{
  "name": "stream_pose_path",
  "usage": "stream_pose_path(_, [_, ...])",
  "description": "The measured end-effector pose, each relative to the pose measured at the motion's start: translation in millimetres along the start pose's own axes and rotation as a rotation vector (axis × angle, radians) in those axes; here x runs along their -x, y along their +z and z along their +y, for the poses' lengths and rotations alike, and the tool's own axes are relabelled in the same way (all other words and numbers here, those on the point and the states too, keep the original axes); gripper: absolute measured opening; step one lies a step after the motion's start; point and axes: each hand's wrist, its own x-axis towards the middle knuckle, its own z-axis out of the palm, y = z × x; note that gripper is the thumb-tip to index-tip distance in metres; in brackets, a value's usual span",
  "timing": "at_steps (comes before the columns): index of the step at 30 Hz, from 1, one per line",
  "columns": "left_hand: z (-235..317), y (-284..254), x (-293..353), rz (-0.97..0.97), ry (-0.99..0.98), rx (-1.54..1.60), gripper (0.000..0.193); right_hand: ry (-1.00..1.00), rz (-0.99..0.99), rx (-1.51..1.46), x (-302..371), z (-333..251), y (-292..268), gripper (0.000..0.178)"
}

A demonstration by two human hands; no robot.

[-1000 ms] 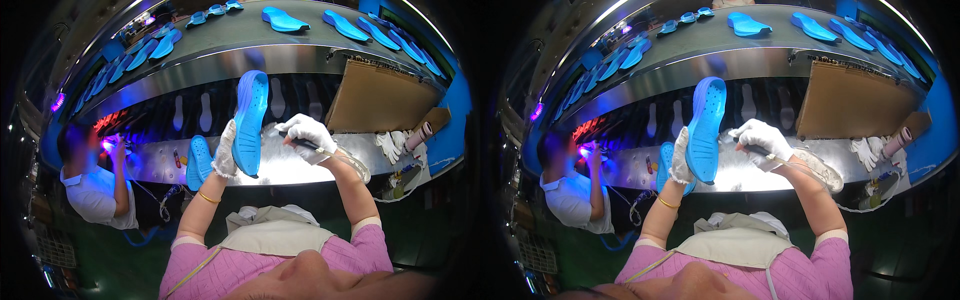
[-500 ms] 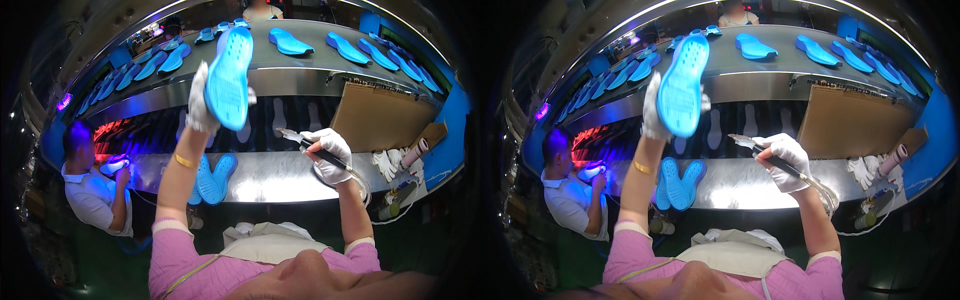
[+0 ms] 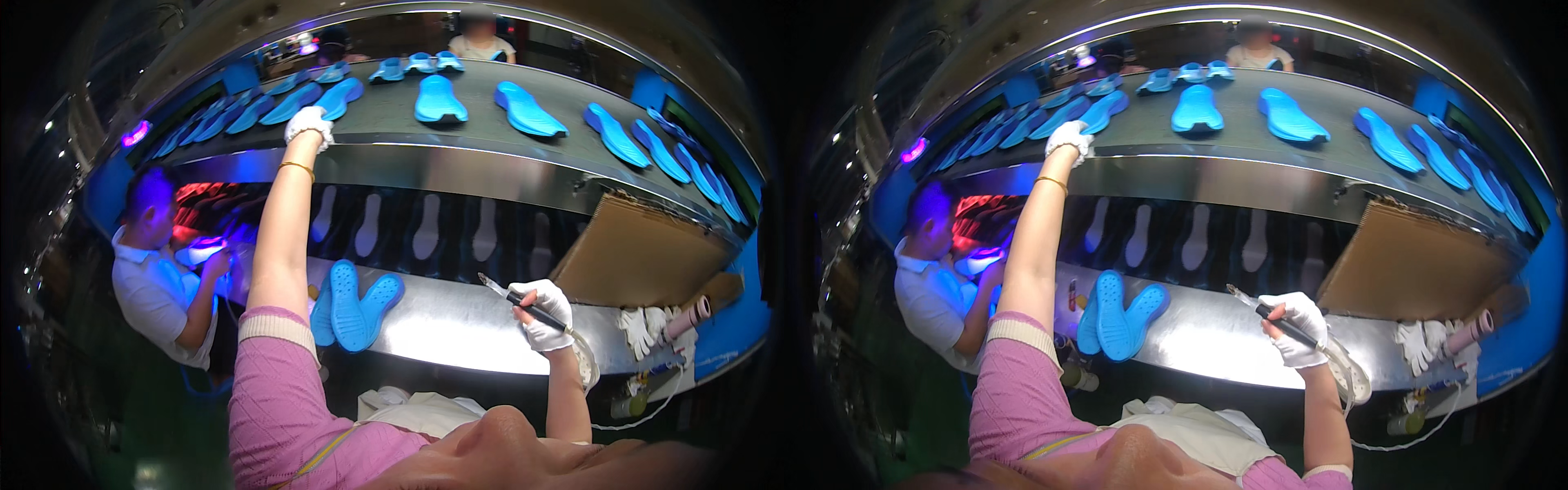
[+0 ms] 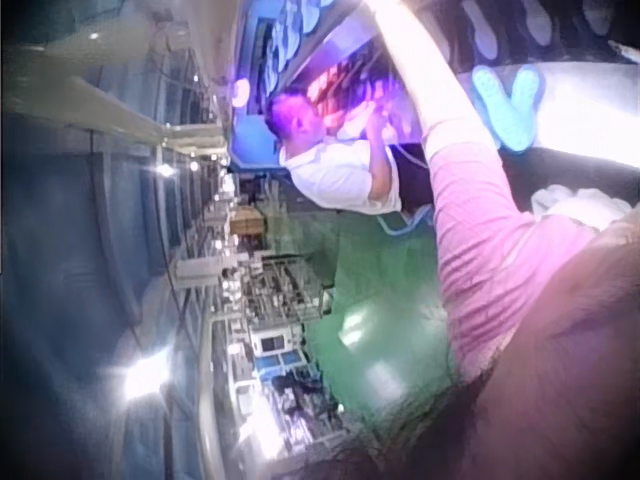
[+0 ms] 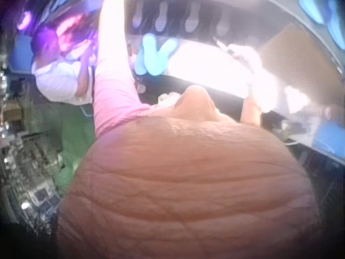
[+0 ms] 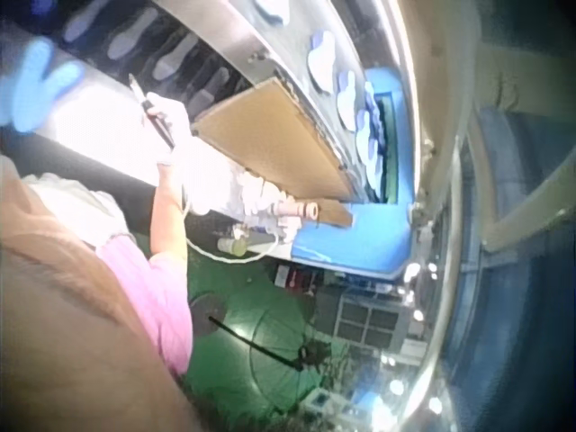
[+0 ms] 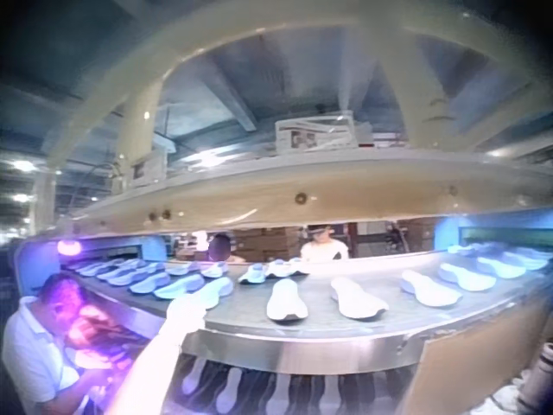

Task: The person applies adhesive to shoe soles using a brush tool and places the coated soles onto an overhead conveyor belt.

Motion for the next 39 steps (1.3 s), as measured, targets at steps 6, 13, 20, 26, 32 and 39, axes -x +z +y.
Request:
stream_pose_path(6, [25,-41,52,0.011,0.416,-0.032,0.029,0.163,0.009,-0.036,18,17,24,0.026])
stream_pose_path(13, [-2,-109,119,0.352,0.41,1.362,0.028,0.131,0.134,0.034,32,22,2,0.022])
stream_pose_path(20, [43,-72,193,-0.584,0.434,2.227,0.053,0.078,0.228,-0.015,41,10,17,0.022])
stream_pose_path(26, [51,45,339,-1.504,-0.379,2.689,0.067,0.206,0.158,-0.28,47,-10,54,0.02])
stream_pose_path(32, [83,10,388,-1.384,-0.697,2.437,0.086,0.246,0.088,-0.233,36,4,72,0.019])
stream_pose_path(39, [115,19,398,-0.965,-0.767,2.445,0.077,0.018,0.197,0.029,25,12,84,0.02])
